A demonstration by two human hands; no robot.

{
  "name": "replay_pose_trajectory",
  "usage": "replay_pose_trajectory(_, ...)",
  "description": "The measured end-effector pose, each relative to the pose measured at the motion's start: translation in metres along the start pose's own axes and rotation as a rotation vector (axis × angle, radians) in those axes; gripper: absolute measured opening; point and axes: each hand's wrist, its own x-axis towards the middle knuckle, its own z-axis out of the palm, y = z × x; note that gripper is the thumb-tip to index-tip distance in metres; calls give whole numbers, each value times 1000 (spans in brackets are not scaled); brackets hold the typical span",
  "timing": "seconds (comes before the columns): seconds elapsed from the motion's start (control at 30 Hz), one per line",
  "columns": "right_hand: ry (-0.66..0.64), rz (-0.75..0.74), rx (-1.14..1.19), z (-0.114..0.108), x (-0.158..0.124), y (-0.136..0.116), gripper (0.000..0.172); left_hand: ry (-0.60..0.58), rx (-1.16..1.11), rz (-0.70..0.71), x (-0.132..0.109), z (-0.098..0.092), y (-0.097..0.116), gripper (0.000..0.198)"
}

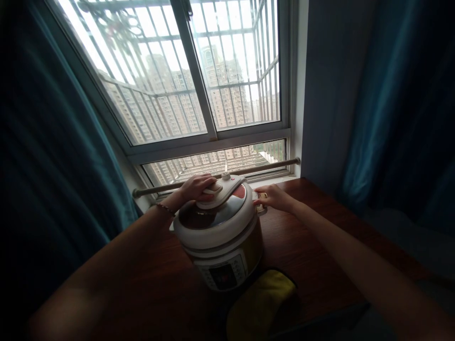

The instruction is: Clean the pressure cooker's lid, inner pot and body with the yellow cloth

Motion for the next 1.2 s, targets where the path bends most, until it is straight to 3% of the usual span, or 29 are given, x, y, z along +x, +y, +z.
replay_pose_trajectory(0.33,-44,-4,7,6,0,8,46,-45,-65,-49,-3,9,2,41)
replay_pose_trajectory(0.77,-117,-19,35,2,4,8,43,-54,-56,-59,-1,4,7,42)
replay_pose_trajectory(1.03,-253,69,208,6,14,24,45,-106,-37,-112,0,5,18,40)
replay_pose_trajectory(1.2,-147,110,322,9,22,39,40,-109,-87,-169,-3,7,22,40)
